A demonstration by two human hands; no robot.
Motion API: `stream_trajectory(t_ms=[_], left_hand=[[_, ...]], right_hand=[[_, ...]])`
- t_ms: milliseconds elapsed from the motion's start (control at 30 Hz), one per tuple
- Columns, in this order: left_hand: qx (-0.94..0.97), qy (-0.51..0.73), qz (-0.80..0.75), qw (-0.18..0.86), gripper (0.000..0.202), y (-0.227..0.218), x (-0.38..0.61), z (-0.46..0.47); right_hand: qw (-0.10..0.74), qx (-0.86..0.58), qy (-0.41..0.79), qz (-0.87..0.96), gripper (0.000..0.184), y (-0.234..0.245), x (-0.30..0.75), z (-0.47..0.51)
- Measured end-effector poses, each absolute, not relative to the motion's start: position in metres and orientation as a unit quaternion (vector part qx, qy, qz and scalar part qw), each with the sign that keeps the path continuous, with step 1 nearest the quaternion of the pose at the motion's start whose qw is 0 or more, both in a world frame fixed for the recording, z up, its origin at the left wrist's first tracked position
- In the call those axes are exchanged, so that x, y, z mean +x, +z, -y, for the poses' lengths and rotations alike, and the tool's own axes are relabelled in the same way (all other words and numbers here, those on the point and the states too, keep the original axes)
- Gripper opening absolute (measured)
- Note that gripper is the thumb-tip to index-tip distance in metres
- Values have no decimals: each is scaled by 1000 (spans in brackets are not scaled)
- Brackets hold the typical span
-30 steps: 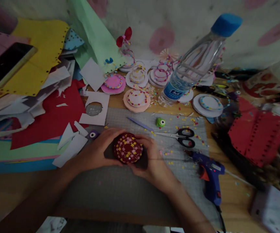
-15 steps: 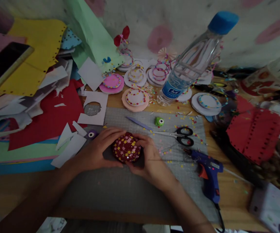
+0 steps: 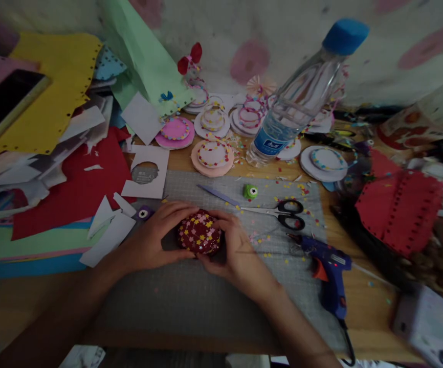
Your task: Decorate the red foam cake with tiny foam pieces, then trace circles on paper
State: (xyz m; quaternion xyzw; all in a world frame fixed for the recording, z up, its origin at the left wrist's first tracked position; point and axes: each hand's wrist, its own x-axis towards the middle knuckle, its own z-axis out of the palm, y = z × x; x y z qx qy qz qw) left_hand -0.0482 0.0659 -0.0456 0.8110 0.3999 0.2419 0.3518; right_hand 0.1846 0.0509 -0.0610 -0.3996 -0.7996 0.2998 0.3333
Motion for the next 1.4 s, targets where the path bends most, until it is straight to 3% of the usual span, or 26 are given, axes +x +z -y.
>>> stream_trajectory(t_ms=[533, 733, 933, 1067, 1233, 1400], left_hand=[[806, 242, -408, 354, 74, -45, -46, -66], [811, 222, -414, 348, 83, -46, -49, -66], [817, 206, -408, 352, 117, -50, -54, -66], [822, 193, -418, 334, 115, -50, -52, -65], [826, 193, -421, 320, 114, -50, -50, -64], [821, 195, -426, 326, 114, -49, -49, -64]], right_hand=[[325, -408, 321, 790, 56, -62, 186, -51], [338, -394, 383, 764, 69, -52, 196, -48], [346, -390, 439, 732, 60, -48, 205, -45], [323, -429, 411, 737, 51, -52, 206, -45], [382, -541, 310, 682, 25, -52, 207, -42], [366, -456, 385, 714, 40, -48, 205, -43]])
